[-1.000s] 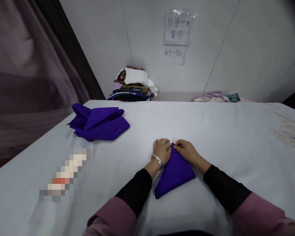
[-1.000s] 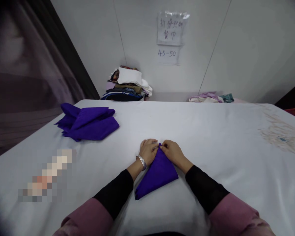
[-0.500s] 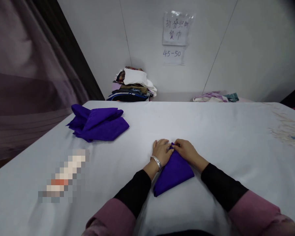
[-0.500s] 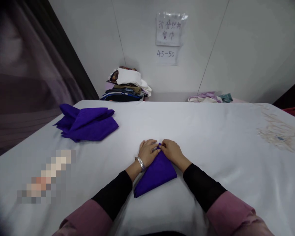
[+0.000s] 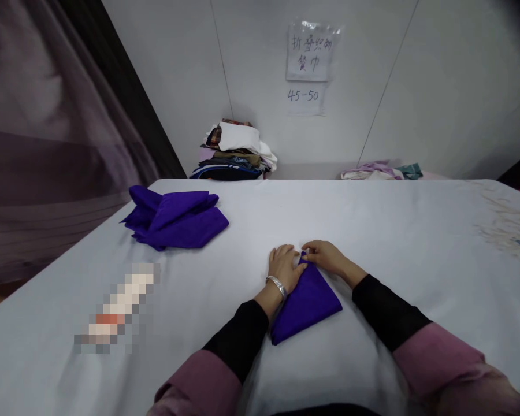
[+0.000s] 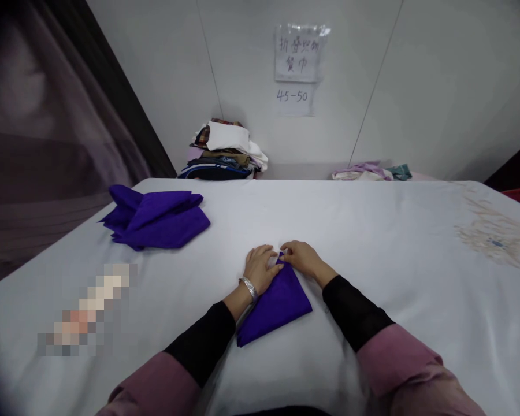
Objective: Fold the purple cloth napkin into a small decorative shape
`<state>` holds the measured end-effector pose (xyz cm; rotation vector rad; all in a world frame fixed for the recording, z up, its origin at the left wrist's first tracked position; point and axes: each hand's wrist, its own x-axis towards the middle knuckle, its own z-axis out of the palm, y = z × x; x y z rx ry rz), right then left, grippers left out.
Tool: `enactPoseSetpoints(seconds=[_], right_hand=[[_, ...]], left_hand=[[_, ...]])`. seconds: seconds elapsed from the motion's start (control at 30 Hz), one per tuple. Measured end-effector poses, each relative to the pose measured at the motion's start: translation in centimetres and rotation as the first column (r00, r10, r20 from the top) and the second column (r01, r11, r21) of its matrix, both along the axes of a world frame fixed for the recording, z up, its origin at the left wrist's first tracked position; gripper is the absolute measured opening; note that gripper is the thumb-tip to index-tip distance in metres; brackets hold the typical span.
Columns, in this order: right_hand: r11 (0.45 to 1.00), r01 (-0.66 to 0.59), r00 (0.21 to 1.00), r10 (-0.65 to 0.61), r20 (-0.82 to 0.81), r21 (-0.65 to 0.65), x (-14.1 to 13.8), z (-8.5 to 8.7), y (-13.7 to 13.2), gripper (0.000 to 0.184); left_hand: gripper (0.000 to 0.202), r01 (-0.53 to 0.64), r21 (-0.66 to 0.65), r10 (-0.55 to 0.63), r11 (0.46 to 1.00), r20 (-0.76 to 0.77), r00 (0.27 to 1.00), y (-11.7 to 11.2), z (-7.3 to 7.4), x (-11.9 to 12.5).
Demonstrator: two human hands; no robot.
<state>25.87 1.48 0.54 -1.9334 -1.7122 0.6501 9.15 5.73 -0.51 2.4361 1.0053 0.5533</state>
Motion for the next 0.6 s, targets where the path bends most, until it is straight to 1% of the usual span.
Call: enactPoseSetpoints(seconds=[0.2, 0.43, 0.6], right_hand=[[0.996, -0.080, 0.995, 0.078, -0.059, -0.030, 0.4, 0.4, 0.8, 0.020], [0.992, -0.104, 0.989, 0.096, -0.111, -0.067, 0.4, 0.8, 1.8, 0.009], [0.991, -0.129, 0.972, 0.122, -0.201, -0.020, 0.1, 1.8, 0.7, 0.007]], left_hand=[[0.019, -0.011, -0.017, 0.011, 1.000, 0.007, 1.000, 0.0, -0.1, 0.0], [0.017, -0.003, -0.031, 0.004, 1.000, 0.020, 1.000, 0.0, -0.1, -0.1], [0.024, 0.009, -0.047, -0.007, 0.999, 0.037, 0.999, 0.0, 0.0, -0.2]])
